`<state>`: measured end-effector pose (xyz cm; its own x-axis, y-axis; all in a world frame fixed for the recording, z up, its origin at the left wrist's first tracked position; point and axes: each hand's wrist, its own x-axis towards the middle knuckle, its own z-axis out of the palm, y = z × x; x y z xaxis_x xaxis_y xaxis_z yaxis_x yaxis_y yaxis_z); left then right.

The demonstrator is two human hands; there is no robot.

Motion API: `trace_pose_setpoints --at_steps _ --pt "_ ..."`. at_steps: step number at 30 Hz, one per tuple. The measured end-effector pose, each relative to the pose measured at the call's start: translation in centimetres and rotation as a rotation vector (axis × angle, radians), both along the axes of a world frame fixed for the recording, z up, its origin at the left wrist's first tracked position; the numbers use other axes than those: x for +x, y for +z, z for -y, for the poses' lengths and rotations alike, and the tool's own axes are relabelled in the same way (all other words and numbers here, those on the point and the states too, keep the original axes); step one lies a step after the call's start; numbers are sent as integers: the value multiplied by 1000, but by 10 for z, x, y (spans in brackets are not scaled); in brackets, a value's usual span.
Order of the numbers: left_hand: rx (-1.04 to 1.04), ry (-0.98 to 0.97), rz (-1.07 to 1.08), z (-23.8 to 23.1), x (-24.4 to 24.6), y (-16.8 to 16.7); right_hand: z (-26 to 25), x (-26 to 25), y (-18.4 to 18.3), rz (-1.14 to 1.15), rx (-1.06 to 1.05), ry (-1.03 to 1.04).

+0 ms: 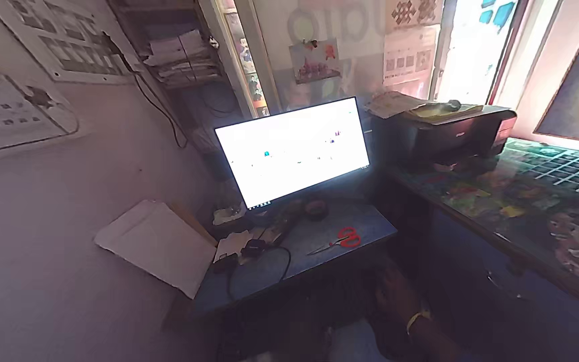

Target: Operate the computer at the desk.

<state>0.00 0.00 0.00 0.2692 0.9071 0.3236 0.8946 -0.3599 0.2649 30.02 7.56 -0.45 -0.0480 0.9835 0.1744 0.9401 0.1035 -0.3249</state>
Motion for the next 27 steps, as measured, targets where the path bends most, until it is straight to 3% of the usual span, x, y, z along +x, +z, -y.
trace_pose_setpoints --at_steps 7,11,16,27 --pt "-164 -86 -78 -7 38 1 4 -1 3 -29 -74 2" --pt "-13 -112 0 -7 31 -27 8 0 5 -43 -68 21" --pt "22 -112 118 -4 30 -17 3 1 7 -35 -74 13" --pt "-5 -135 101 -6 25 -31 4 2 3 -17 -51 43"
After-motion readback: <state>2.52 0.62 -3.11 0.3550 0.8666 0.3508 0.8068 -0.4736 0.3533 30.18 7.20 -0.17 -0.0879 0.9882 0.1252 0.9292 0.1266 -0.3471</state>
